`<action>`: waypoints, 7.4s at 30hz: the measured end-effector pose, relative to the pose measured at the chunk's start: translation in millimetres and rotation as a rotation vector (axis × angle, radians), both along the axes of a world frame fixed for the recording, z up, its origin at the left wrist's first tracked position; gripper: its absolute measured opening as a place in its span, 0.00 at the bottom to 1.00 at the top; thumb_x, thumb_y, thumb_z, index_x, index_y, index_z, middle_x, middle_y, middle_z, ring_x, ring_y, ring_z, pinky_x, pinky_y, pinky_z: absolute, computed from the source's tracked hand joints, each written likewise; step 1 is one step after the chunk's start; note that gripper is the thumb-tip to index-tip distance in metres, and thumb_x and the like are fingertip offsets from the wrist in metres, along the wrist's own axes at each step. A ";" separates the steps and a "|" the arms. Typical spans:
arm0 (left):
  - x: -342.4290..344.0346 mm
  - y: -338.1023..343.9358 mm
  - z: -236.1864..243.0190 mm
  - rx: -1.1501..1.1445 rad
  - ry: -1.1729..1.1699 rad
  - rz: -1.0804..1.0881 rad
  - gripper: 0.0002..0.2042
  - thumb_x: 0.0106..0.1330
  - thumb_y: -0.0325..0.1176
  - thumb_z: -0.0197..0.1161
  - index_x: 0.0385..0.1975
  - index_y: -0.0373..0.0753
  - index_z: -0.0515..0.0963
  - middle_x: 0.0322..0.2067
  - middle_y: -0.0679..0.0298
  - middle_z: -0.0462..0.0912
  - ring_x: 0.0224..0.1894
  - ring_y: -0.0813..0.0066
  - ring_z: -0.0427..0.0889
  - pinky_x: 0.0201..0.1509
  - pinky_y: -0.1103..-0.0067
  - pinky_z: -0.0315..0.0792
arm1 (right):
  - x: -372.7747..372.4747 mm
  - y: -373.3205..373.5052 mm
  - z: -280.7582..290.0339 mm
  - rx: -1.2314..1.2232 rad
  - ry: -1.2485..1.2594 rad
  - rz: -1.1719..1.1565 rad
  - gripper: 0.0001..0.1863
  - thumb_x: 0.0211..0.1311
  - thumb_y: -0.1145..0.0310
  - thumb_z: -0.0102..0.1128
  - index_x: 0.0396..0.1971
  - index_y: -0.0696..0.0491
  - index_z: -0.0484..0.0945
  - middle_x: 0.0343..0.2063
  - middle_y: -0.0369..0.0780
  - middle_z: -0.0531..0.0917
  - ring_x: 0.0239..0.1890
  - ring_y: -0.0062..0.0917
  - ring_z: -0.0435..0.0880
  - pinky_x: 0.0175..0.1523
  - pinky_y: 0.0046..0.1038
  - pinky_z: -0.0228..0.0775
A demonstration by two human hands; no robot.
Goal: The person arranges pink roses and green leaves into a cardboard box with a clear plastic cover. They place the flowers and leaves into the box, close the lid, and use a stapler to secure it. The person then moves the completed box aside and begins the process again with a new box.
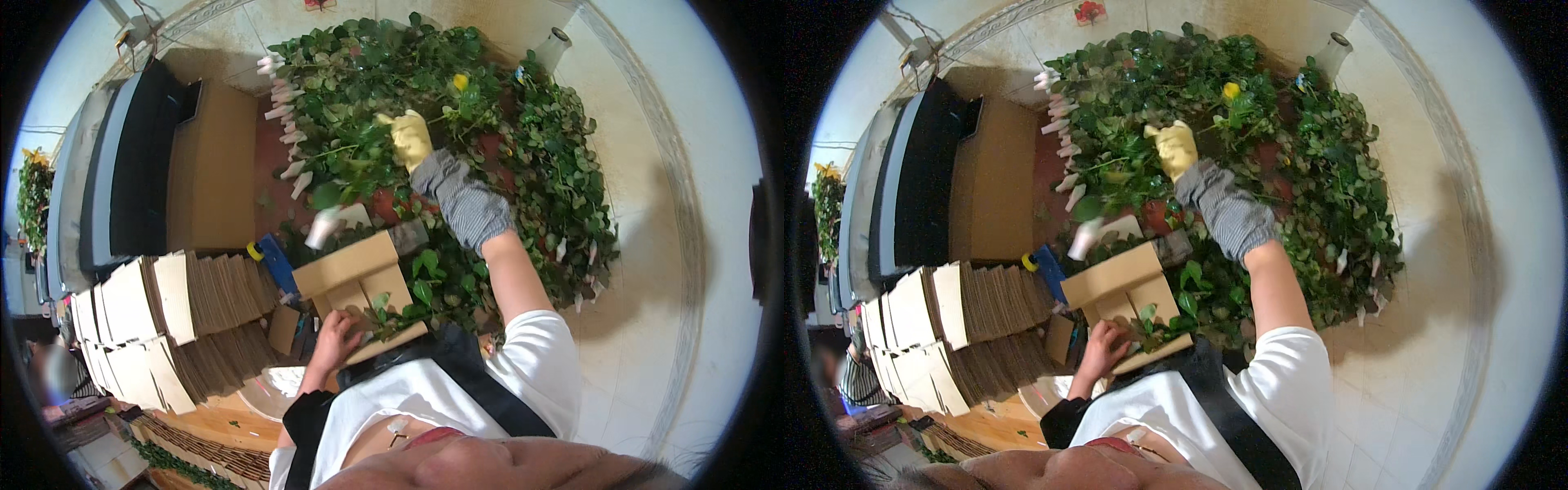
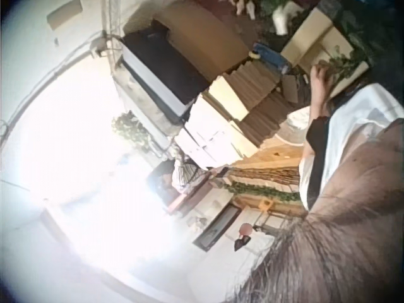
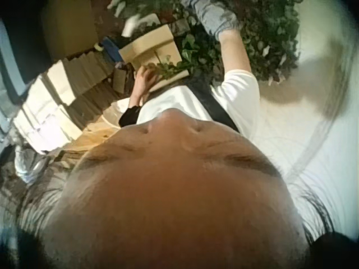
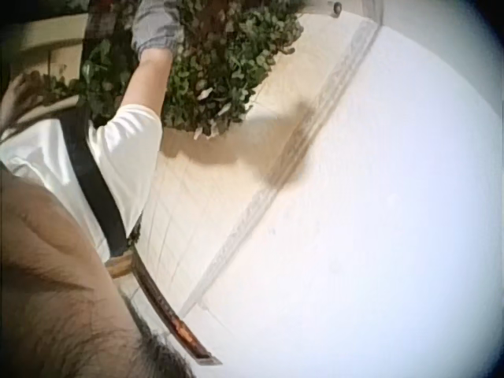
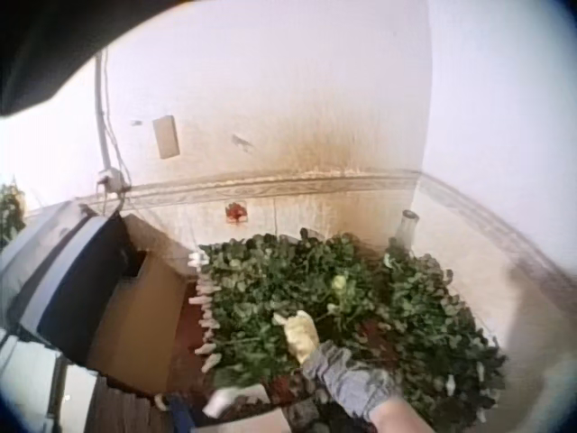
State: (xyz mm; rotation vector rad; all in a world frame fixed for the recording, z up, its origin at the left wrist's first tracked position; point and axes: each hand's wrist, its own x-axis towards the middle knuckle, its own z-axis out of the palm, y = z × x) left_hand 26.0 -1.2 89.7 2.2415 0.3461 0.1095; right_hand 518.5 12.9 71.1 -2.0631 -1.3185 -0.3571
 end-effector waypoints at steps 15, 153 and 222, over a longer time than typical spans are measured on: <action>-20.0 -1.7 -12.2 -0.034 -0.102 0.021 0.14 0.55 0.33 0.74 0.40 0.39 0.83 0.40 0.54 0.75 0.47 0.52 0.78 0.52 0.66 0.74 | -153.0 -201.6 176.8 -0.290 0.388 0.245 0.15 0.61 0.74 0.61 0.48 0.55 0.81 0.38 0.42 0.83 0.41 0.33 0.82 0.50 0.32 0.75; -15.1 -2.0 22.3 0.216 -0.001 -0.039 0.21 0.48 0.36 0.76 0.41 0.38 0.78 0.34 0.56 0.78 0.39 0.53 0.79 0.43 0.65 0.76 | -55.8 -12.4 30.5 -0.375 -0.273 -0.175 0.15 0.62 0.72 0.51 0.46 0.52 0.81 0.32 0.46 0.85 0.35 0.37 0.85 0.41 0.37 0.78; -11.4 -6.3 8.2 0.302 -0.069 0.082 0.15 0.50 0.28 0.72 0.38 0.40 0.79 0.54 0.45 0.67 0.55 0.44 0.68 0.58 0.58 0.68 | -180.1 -232.0 43.3 -0.769 1.073 0.510 0.31 0.70 0.51 0.56 0.66 0.52 0.66 0.60 0.48 0.76 0.61 0.38 0.76 0.62 0.41 0.73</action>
